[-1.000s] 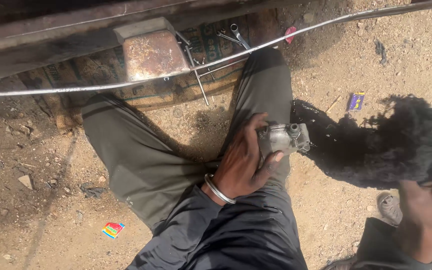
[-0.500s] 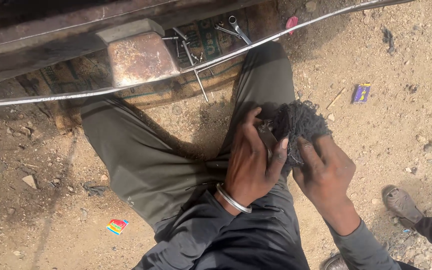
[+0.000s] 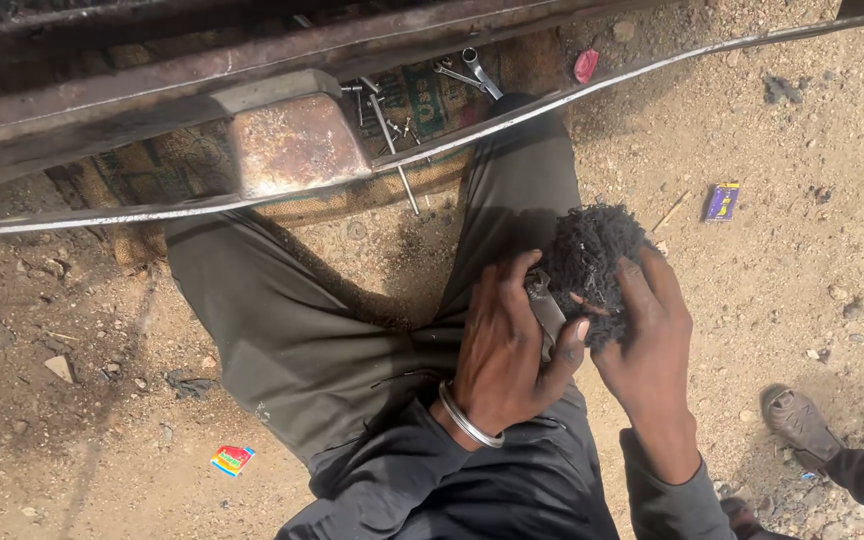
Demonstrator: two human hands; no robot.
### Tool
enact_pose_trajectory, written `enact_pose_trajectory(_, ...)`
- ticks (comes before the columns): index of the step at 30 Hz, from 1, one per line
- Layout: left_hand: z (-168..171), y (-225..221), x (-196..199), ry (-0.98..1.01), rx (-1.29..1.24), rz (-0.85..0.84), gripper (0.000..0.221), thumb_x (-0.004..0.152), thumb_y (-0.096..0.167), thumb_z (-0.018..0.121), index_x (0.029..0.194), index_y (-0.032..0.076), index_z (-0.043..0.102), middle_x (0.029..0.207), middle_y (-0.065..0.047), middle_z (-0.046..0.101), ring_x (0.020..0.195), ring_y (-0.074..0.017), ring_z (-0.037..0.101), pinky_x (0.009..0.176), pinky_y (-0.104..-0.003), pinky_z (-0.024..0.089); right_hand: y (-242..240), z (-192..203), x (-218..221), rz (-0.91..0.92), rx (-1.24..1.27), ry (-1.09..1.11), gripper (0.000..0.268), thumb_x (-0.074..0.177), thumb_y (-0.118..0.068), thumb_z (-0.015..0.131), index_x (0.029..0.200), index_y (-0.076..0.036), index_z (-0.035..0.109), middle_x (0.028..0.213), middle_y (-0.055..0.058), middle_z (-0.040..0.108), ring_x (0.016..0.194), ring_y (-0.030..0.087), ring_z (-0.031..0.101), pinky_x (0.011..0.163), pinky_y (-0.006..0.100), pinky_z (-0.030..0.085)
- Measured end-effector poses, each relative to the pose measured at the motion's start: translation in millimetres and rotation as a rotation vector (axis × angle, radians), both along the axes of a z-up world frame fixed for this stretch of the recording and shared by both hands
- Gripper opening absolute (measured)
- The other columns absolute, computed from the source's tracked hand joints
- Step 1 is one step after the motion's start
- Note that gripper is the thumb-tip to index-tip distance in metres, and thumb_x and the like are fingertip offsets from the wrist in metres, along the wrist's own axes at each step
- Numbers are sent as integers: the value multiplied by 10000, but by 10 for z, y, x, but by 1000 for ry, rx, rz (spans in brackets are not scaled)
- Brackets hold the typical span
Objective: The person cleans the inside of a metal housing with a cloth, scrapes the interior with a small stick, and then touches the internal components by hand before wiping the housing again.
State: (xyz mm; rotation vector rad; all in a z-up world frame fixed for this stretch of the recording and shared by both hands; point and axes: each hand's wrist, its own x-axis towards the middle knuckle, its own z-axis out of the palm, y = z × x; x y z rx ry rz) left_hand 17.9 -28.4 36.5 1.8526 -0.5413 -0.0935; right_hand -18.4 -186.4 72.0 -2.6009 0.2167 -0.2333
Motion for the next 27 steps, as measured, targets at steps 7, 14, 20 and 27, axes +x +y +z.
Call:
enact_pose_trajectory(7,98,-86,-46,12,35,120,680,1044,363,581,1457,-117,334,1291,-319,524,1142,-450,550,1050,-558,423,98,-344,17,-40,-95,-168,458,913,-179,616,1305,53,563,1245,257,600,1114,440,638,897,449,523)
enact_pose_trajectory(14,164,22,184,128,-54,134,798,1026,522,541,1505,-84,339,1217,-269,598,1149,-424,612,1051,-521,466,82,-500,267,-169,-12,-366,644,915,-336,757,1349,25,449,1197,186,493,1101,327,629,885,417,528)
enact_pose_trajectory(20,50,300,530,389,-155,-83,694,1065,582,432,1535,73,483,1432,-212,625,1326,-386,615,1118,-455,468,-158,-634,533,-89,273,-395,614,1139,-353,641,1444,35,277,1334,96,484,1265,238,596,1037,314,545)
enact_pose_trajectory(27,-93,259,692,391,-80,-220,749,1001,608,524,1524,72,491,1434,-198,621,1325,-364,620,1127,-428,459,-138,-95,663,-56,312,-342,468,1123,-406,680,1344,-17,544,1293,112,568,1236,221,619,1086,338,549)
